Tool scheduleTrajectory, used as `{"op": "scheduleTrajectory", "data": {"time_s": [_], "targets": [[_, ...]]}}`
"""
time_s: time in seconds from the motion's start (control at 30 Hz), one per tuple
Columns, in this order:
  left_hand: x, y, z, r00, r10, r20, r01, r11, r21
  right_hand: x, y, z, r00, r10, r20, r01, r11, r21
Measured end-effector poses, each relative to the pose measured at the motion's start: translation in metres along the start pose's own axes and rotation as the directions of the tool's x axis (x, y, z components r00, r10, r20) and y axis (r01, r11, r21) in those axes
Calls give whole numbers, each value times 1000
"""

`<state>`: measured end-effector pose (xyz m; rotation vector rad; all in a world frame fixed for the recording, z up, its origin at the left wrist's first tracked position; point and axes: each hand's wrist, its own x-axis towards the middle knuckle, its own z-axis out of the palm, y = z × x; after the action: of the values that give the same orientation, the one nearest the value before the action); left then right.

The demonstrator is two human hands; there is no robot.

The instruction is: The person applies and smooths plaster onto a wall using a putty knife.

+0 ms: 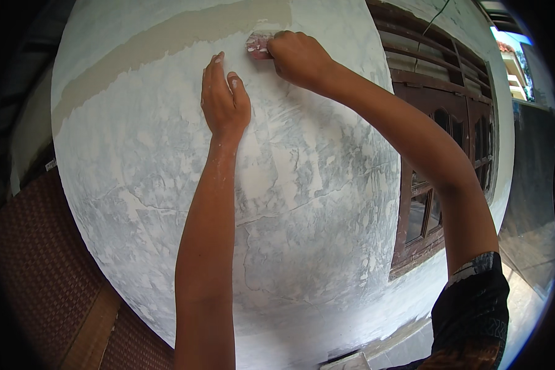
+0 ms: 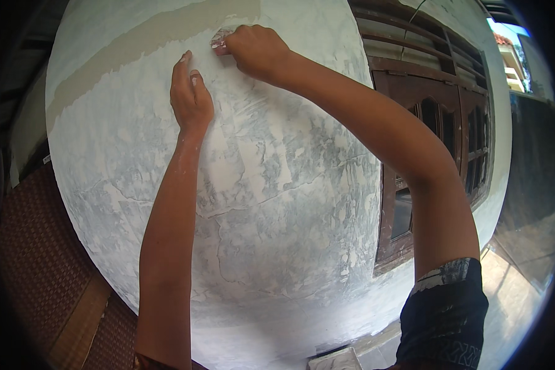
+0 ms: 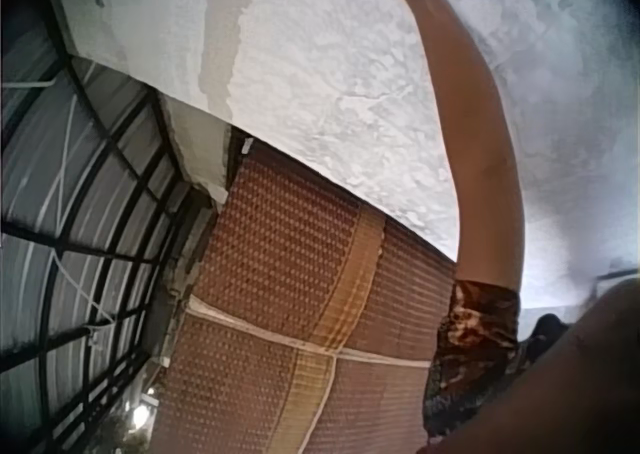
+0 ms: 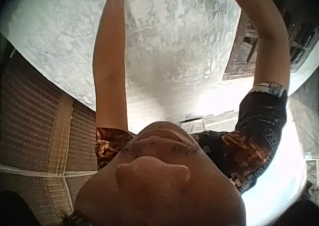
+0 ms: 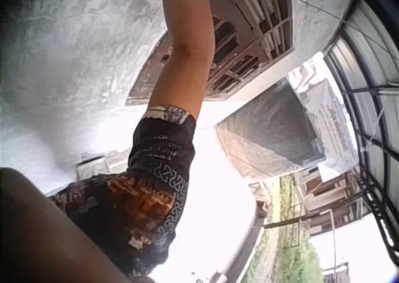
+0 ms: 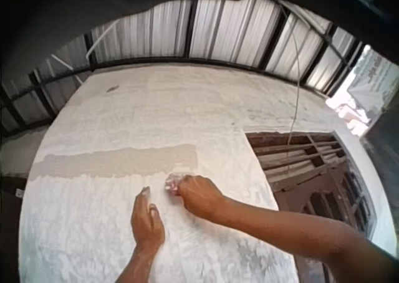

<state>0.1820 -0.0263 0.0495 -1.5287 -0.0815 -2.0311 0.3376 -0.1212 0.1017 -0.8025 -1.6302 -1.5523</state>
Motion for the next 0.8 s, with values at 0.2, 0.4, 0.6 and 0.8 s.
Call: {"op": "scheduleTrajectory", "data": {"time_s": [0.2, 0.4, 0.6, 0.8], "targets": [[1, 7, 11, 1000, 2, -8, -2, 1000, -21, 46, 44, -9, 986, 144, -79, -146, 989, -22], [-1, 2, 3, 1000, -4, 0, 4, 1000, -20, 18, 23, 10, 1000, -1, -16, 0, 999, -46], [2, 5, 6, 1000, 2, -5, -2, 1000, -30, 31, 18, -8, 993, 74, -88, -80, 994, -72], [0, 6, 14, 1000, 20, -7, -20, 1000, -1, 26, 41, 9, 999, 20, -35, -24, 993, -115]]}}
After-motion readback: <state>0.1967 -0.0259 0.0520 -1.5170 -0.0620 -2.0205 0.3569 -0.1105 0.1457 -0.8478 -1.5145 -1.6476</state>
